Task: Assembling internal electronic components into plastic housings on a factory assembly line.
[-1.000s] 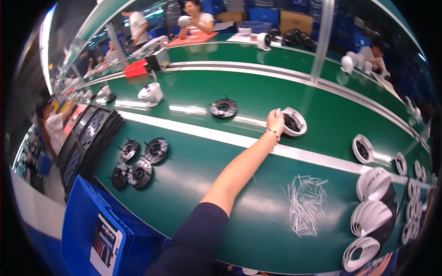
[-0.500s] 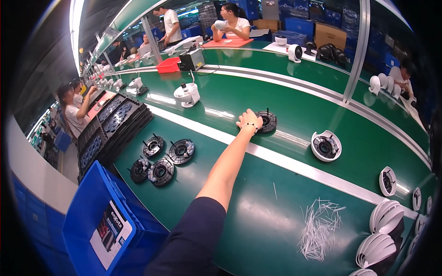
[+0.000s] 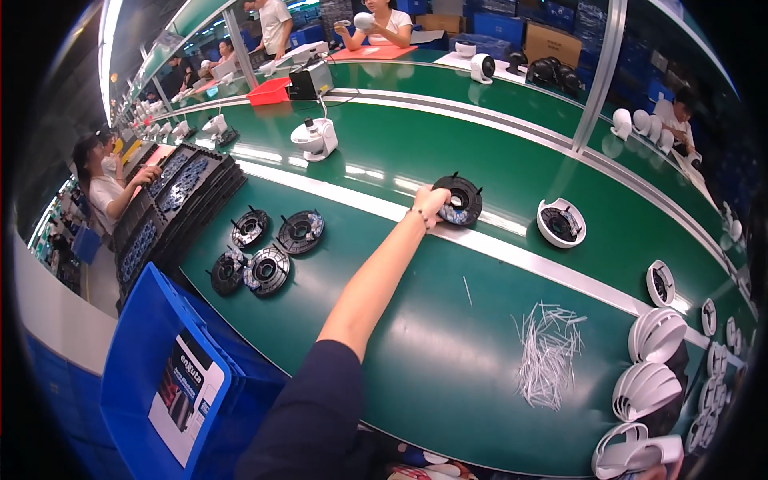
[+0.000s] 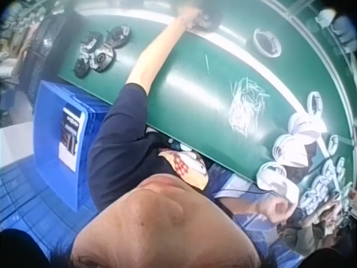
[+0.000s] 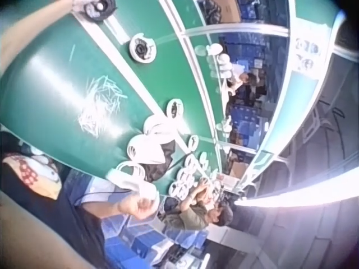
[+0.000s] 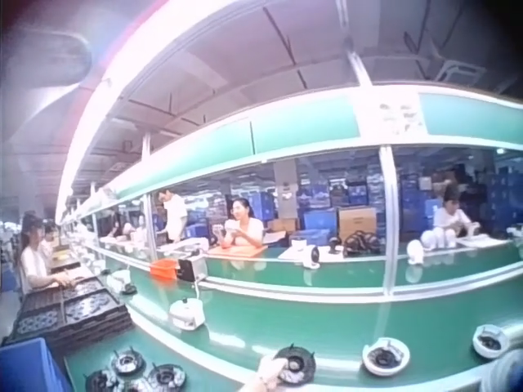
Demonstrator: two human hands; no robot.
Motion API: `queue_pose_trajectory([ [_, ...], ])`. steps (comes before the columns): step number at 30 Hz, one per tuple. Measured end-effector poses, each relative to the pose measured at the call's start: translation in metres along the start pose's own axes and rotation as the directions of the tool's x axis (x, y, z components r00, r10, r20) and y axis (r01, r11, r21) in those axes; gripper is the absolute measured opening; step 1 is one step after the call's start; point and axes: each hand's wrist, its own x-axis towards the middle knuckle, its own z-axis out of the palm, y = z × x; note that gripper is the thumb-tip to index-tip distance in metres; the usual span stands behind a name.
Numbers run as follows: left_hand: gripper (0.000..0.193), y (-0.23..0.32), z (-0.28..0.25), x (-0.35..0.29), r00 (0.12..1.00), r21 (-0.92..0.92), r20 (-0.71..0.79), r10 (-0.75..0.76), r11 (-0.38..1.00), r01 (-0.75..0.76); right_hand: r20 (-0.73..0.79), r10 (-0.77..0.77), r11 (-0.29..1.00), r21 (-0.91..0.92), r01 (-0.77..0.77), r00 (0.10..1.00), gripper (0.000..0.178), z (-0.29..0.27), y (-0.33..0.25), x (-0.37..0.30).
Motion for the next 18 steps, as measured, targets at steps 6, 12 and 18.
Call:
queue_pose_trajectory([
  [6,0.032,-0.021,-0.031,-0.099,0.946,-0.488,0.31,-0.101,0.837,0.249,0.856,-0.095,0.901,0.291,-0.322,0.508,0.034,0.06,-0.106,-0.059],
  [12,0.025,-0.018,-0.061,-0.157,0.988,-0.36,0.146,0.044,0.933,0.012,0.931,-0.306,0.815,0.364,-0.45,0.198,0.039,0.098,-0.156,-0.124],
  [18,0.038,-0.021,-0.059,-0.179,0.933,-0.402,0.302,0.195,0.914,-0.061,0.913,-0.361,0.912,0.389,-0.133,0.192,0.05,0.101,-0.173,-0.137],
])
